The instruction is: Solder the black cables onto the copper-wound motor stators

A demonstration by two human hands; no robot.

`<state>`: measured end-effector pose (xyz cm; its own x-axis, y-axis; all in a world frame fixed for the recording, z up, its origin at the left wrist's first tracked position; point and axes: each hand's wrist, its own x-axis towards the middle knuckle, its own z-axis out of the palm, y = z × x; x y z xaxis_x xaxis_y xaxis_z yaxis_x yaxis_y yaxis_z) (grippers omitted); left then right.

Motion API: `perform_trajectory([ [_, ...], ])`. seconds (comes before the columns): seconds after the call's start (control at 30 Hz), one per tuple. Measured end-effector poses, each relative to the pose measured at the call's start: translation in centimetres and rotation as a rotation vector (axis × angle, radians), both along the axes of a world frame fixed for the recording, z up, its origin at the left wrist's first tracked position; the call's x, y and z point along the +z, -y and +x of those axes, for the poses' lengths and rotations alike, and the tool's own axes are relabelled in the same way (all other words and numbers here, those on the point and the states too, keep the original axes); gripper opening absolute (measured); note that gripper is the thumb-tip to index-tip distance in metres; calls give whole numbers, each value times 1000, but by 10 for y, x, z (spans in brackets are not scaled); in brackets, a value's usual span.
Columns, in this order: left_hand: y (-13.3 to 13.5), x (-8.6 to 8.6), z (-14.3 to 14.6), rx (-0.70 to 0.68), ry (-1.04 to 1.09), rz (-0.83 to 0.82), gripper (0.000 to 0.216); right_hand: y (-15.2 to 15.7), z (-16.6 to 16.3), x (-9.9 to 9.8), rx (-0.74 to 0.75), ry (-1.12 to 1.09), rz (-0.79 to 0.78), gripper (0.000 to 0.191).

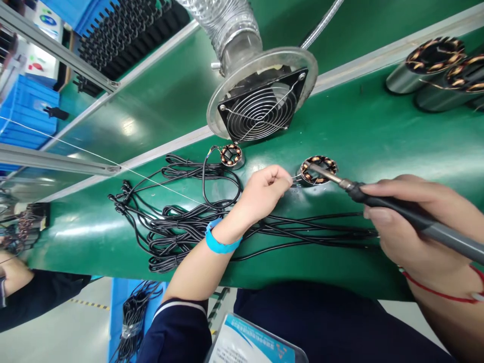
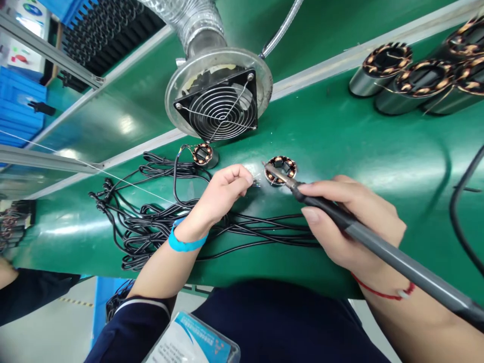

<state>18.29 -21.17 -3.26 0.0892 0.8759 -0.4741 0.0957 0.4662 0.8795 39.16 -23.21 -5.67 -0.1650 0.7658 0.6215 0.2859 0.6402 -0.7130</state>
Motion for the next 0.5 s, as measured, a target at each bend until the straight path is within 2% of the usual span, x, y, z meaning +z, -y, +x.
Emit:
perform_trajectory([
  [0.1,0,2,0,-6,-2,-15,16,0,2,-5,8,-19,42,40],
  [0.5,1,5,1,-11,-12,-19,19,4,-2,2,22,14,-61,29],
])
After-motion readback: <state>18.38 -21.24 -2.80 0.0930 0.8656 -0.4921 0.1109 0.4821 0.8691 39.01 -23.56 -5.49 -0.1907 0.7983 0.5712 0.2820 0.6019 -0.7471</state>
